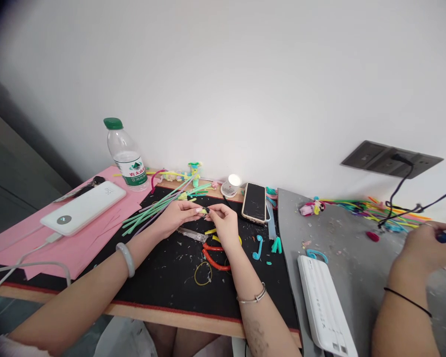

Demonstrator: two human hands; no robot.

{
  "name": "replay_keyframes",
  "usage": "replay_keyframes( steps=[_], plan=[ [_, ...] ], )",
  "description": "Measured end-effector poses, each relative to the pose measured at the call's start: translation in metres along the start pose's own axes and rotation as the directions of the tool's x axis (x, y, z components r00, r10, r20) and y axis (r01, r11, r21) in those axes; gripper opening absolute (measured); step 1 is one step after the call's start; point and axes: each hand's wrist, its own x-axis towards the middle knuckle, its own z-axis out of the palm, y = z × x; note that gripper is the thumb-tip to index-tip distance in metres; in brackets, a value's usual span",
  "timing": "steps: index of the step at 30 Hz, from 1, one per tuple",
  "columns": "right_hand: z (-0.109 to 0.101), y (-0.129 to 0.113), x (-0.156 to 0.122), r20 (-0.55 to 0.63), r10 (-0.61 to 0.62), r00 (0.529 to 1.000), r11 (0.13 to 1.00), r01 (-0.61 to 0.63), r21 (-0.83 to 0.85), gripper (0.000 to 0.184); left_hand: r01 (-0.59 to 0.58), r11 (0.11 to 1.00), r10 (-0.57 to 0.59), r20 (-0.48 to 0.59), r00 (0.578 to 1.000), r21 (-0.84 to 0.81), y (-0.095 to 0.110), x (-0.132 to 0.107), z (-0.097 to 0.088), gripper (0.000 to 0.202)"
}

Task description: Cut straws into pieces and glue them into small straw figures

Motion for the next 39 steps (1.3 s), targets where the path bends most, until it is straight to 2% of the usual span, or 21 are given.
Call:
replay_keyframes(
  steps=[6,15,18,20,22,23,25,26,28,31,34,36,39],
  plan=[
    [-0.001,-0.001,0.001,-0.069,-0.012,0.998,0.999,0.01,-0.03,0.014,-0.011,0.999,0.011,-0.006,1.0,-0.041,0.004,-0.001,0.003,0.03],
    [0.003,-0.003,-0.002,-0.014,-0.087,0.996,0.992,0.085,-0.091,0.01,-0.017,0.986,0.013,0.023,1.0,0.165,0.007,-0.002,0.002,0.031],
    [0.004,-0.005,-0.004,-0.004,-0.093,0.996,0.991,0.092,-0.101,0.01,-0.04,0.982,0.035,0.032,0.999,0.185,0.007,-0.001,0.003,0.03],
    [0.003,-0.005,-0.004,-0.018,-0.113,0.993,0.987,0.11,-0.117,0.012,-0.073,0.981,0.078,-0.02,0.997,0.179,0.007,-0.001,0.003,0.029],
    [0.001,-0.005,-0.004,-0.071,-0.174,0.982,0.972,0.159,-0.175,0.016,-0.129,0.977,0.154,-0.15,0.977,0.167,0.008,0.001,-0.001,0.029],
    [-0.001,-0.004,-0.003,-0.098,-0.212,0.972,0.956,0.185,-0.229,0.017,-0.166,0.973,0.201,-0.236,0.951,0.162,0.008,0.002,-0.003,0.03],
    [-0.004,-0.001,-0.002,-0.105,-0.284,0.953,0.895,0.224,-0.386,0.019,-0.25,0.954,0.297,-0.393,0.87,0.168,0.009,0.005,-0.01,0.032],
    [-0.005,0.001,-0.002,-0.069,-0.313,0.947,0.845,0.244,-0.476,0.019,-0.286,0.942,0.335,-0.441,0.832,0.176,0.01,0.006,-0.013,0.033],
    [-0.003,0.004,0.0,0.062,-0.353,0.933,0.711,0.311,-0.63,0.02,-0.324,0.923,0.384,-0.476,0.791,0.205,0.01,0.008,-0.018,0.035],
    [0.004,0.009,0.002,0.258,-0.359,0.897,0.519,0.421,-0.744,0.026,-0.333,0.908,0.417,-0.463,0.782,0.256,0.009,0.009,-0.019,0.033],
    [0.011,0.012,0.003,0.318,-0.335,0.887,0.415,0.442,-0.795,0.025,-0.33,0.9,0.426,-0.42,0.801,0.284,0.007,0.008,-0.016,0.031],
    [0.014,0.013,0.003,0.32,-0.341,0.884,0.41,0.447,-0.796,0.023,-0.33,0.899,0.427,-0.403,0.809,0.289,0.008,0.007,-0.014,0.031],
    [0.012,0.011,0.003,0.281,-0.388,0.878,0.508,0.458,-0.73,0.027,-0.313,0.904,0.411,-0.398,0.82,0.291,0.01,0.006,-0.013,0.03]
  ],
)
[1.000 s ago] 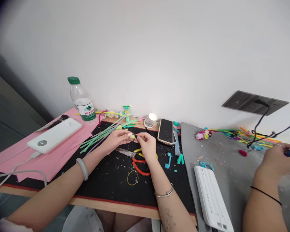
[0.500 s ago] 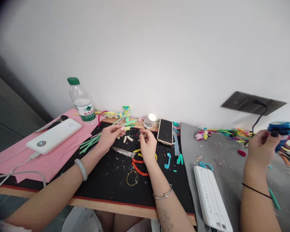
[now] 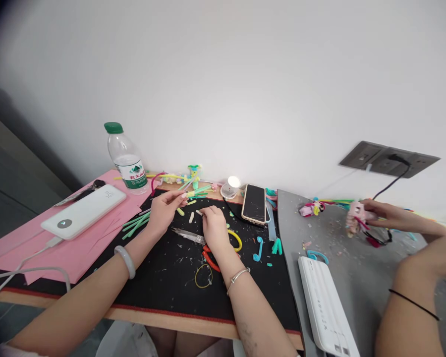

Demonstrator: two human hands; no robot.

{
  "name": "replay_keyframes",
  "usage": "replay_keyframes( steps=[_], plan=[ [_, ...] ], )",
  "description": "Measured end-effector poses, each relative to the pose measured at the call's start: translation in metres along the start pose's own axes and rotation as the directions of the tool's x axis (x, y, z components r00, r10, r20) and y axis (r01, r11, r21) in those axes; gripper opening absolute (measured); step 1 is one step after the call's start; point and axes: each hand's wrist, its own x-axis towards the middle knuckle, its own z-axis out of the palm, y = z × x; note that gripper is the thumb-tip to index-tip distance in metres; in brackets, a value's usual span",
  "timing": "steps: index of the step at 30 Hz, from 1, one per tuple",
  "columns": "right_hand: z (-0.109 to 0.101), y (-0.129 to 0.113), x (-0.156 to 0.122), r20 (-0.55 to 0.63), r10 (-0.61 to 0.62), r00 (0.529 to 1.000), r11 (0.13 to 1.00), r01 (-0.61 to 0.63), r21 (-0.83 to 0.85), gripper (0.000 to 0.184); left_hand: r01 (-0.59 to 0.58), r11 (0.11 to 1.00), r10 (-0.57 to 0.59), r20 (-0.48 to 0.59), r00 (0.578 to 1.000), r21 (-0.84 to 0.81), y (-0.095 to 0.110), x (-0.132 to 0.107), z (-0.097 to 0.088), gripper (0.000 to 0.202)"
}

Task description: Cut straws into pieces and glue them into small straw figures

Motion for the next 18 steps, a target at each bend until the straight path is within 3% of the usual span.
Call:
replay_keyframes(
  steps=[4,8,18],
  plan=[
    [-0.013,-0.001,-0.001,-0.185,0.075,0.98,0.991,-0.053,0.124,0.027,0.033,0.999,-0.034,0.056,0.998,0.013,0.003,-0.001,0.001,0.03],
    [-0.026,-0.006,-0.002,-0.313,0.054,0.948,0.988,-0.006,0.153,0.028,0.084,0.996,-0.087,0.187,0.979,0.023,0.005,-0.004,0.005,0.029],
    [-0.026,-0.005,-0.004,-0.217,-0.089,0.972,0.969,0.134,0.205,0.031,0.047,0.986,-0.108,0.405,0.908,0.159,0.012,-0.01,0.007,0.026]
  ],
)
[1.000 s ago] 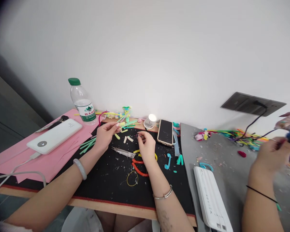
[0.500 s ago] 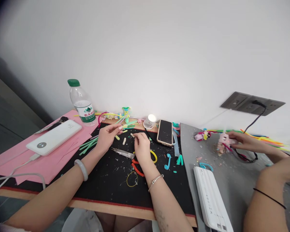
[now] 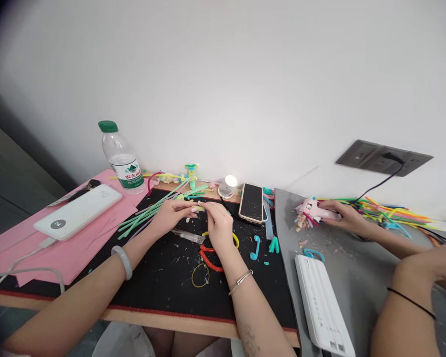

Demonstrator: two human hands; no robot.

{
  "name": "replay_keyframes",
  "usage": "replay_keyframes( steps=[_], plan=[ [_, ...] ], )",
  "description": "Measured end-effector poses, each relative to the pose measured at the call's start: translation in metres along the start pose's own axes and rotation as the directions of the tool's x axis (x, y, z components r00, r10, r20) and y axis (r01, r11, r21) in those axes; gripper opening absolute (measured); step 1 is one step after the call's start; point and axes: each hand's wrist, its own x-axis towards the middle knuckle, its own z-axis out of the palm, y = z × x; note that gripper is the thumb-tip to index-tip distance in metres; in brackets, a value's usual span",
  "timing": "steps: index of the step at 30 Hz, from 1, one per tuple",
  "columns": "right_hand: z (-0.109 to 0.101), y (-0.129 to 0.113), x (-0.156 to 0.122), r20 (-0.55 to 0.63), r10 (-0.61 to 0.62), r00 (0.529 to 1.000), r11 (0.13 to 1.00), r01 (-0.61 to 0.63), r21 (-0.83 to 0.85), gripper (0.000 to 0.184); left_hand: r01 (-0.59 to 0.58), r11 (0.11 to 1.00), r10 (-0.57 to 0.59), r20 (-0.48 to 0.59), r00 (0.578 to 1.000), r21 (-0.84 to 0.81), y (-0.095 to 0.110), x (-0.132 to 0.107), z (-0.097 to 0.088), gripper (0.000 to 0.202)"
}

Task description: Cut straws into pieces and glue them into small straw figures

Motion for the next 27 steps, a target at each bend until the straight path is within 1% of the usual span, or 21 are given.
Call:
replay_keyframes(
  steps=[5,8,11,14,16,19,21,22,24,27],
  plan=[
    [-0.003,-0.004,0.001,-0.036,0.06,0.998,0.996,-0.058,0.062,0.029,0.023,0.995,-0.021,0.022,1.0,-0.097,-0.003,0.0,0.002,0.037],
    [-0.004,-0.004,0.001,-0.002,0.087,0.996,0.992,-0.087,0.093,0.029,-0.002,0.99,0.009,0.053,0.999,-0.139,-0.006,0.001,0.001,0.042],
    [-0.003,-0.004,0.001,0.037,0.097,0.995,0.988,-0.1,0.113,0.029,-0.023,0.992,0.031,0.061,0.998,-0.124,-0.007,0.001,0.001,0.036],
    [-0.002,-0.002,0.001,0.051,0.122,0.991,0.981,-0.128,0.149,0.029,0.0,0.994,0.006,0.049,0.999,-0.107,-0.004,0.0,0.002,0.032],
    [-0.002,0.0,0.0,0.049,0.163,0.985,0.97,-0.169,0.172,0.028,0.017,0.995,-0.012,0.05,0.999,-0.097,-0.004,0.0,0.003,0.031],
    [-0.001,0.005,-0.002,-0.007,0.266,0.964,0.948,-0.26,0.185,0.026,0.01,0.997,-0.007,0.046,0.999,-0.071,-0.006,0.001,0.002,0.033],
    [0.0,0.009,-0.002,-0.057,0.327,0.943,0.933,-0.312,0.182,0.025,-0.005,0.998,0.005,0.008,1.0,-0.06,-0.01,0.003,0.001,0.036],
    [0.0,0.012,-0.002,-0.062,0.342,0.938,0.929,-0.327,0.174,0.025,-0.011,0.998,0.009,-0.021,1.0,-0.057,-0.012,0.004,0.0,0.036],
    [0.0,0.015,-0.002,-0.023,0.333,0.943,0.936,-0.328,0.132,0.027,-0.012,0.998,0.008,-0.069,0.998,-0.061,-0.015,0.006,-0.001,0.034],
    [0.001,0.013,-0.002,0.039,0.253,0.967,0.967,-0.254,0.021,0.029,0.004,0.997,-0.011,-0.087,0.996,-0.078,-0.015,0.007,-0.001,0.032]
  ],
)
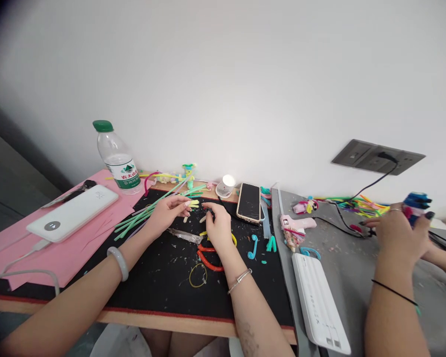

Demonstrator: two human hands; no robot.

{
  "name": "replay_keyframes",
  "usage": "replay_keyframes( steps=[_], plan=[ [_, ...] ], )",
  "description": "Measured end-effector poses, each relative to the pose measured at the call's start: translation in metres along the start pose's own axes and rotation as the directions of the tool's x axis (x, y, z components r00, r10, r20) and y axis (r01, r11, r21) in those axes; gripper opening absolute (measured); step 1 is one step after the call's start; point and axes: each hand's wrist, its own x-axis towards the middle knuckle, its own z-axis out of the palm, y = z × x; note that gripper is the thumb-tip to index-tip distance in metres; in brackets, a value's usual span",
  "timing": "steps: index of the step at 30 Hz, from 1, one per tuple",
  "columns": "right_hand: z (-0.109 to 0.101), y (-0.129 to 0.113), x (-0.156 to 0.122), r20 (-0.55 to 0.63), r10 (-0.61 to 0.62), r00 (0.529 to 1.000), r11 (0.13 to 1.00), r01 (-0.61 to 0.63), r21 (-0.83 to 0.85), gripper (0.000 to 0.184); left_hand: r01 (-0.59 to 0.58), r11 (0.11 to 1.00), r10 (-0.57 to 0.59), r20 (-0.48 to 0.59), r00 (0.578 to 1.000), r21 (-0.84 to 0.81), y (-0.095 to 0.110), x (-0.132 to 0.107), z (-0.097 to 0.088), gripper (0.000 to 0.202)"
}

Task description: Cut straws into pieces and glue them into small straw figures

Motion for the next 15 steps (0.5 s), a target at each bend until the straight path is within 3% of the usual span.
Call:
replay_keyframes(
  steps=[4,9,15],
  plan=[
    [0.0016,-0.0063,-0.0016,0.058,-0.033,0.998,0.999,0.031,0.038,0.035,0.02,1.0,-0.019,0.084,0.996,-0.017,0.0041,-0.0029,0.0033,0.03],
    [0.004,-0.0051,-0.0016,0.129,0.077,0.989,0.975,-0.102,0.199,0.02,0.039,0.998,-0.029,0.219,0.975,-0.043,0.0052,-0.0065,0.0074,0.028],
    [0.0053,-0.004,0.0003,0.124,0.224,0.967,0.912,-0.253,0.322,0.01,0.068,0.997,-0.059,0.241,0.969,-0.032,0.0027,-0.006,0.0078,0.028]
  ],
)
